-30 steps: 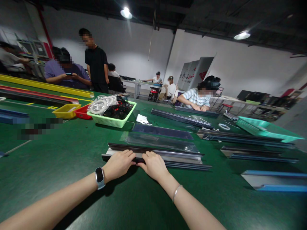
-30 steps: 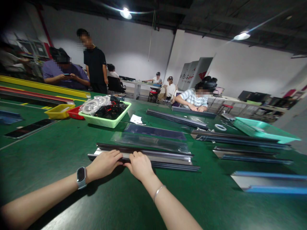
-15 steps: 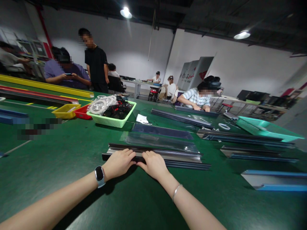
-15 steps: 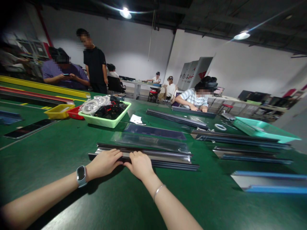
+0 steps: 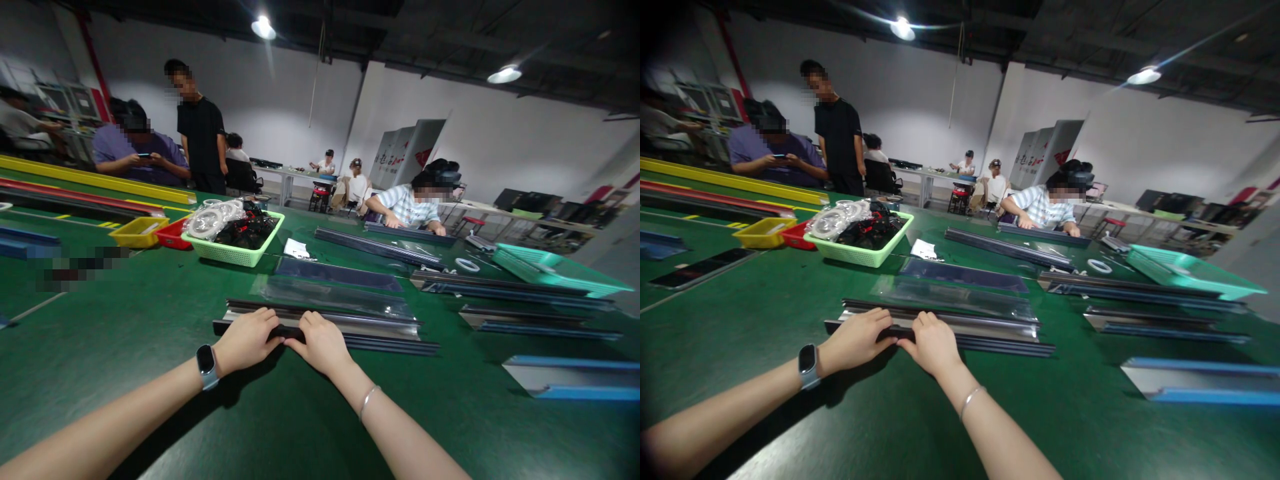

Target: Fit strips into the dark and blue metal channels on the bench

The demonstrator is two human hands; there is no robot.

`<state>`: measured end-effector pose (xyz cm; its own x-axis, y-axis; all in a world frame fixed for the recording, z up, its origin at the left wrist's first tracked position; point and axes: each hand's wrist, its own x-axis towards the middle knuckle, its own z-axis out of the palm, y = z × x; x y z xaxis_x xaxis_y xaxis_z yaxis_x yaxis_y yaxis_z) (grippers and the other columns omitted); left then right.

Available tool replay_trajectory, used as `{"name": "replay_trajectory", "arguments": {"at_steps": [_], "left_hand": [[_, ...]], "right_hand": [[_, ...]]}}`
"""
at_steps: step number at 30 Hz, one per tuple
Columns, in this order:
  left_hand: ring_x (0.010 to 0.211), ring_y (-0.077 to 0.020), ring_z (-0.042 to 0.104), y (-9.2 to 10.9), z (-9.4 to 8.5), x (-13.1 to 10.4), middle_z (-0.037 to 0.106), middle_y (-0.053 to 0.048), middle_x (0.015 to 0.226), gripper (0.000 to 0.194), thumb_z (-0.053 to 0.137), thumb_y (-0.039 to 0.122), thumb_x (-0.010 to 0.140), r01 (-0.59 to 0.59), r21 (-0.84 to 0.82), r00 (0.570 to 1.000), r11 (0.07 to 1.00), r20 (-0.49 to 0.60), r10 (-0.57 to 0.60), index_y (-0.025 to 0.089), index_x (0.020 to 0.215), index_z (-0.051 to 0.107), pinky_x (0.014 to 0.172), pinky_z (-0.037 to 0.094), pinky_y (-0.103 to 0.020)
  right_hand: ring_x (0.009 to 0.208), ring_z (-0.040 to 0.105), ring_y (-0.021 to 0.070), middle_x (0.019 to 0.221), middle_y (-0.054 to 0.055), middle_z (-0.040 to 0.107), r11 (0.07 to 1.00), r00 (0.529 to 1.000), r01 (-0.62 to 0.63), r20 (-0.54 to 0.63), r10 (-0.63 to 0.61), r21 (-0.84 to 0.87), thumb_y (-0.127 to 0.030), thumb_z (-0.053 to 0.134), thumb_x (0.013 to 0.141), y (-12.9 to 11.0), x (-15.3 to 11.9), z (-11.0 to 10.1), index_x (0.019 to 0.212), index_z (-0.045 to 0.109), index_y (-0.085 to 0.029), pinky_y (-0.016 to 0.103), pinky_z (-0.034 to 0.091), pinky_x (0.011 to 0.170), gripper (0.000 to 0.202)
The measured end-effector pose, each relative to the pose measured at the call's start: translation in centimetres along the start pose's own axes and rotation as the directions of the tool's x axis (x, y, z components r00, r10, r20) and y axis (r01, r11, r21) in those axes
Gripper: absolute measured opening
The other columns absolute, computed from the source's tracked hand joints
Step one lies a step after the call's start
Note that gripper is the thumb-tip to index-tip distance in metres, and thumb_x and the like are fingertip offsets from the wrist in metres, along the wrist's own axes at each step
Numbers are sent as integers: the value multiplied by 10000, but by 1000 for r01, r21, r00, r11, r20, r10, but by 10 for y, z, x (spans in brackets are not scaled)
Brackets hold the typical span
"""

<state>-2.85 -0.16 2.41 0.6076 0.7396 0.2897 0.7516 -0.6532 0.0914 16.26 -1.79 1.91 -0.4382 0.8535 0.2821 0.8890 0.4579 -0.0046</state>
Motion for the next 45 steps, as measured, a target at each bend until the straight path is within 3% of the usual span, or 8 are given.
{"name": "replay_trajectory", "arguments": {"at_steps": [4,8,12,45], "left_hand": [[897,-212,552,0,-1,1,602,-67,871,206,506,354,826,-15,-30,1000,999,-28,14,169,871,582,761,449,-303],[945,-214,564,-2,2,1,623,-84,964,299,496,404,835,-24,-54,999,998,-34,22,167,992,590,832,446,-315],[938,-216,582,-4,4,2,640,-92,955,357,463,465,852,-17,-63,999,998,-32,15,165,980,608,836,445,-317],[861,-224,584,0,8,3,621,-94,850,386,367,461,896,13,12,1000,1000,-25,-13,150,916,596,767,462,-333]], "right_hand": [[924,535,224,898,78,597,1000,999,15,-41,-14,22,-496,551,805,1,0,2,899,575,-143,329,447,794,366],[916,540,219,903,75,611,999,999,17,-39,-16,40,-466,551,813,2,0,3,903,573,-152,314,452,765,328],[899,550,212,895,75,622,999,1000,7,-18,-7,35,-444,551,817,2,1,3,892,573,-159,306,451,744,296],[823,556,216,813,67,621,998,997,-67,-27,67,-9,-460,593,777,2,0,7,810,594,-156,299,431,717,305]]}}
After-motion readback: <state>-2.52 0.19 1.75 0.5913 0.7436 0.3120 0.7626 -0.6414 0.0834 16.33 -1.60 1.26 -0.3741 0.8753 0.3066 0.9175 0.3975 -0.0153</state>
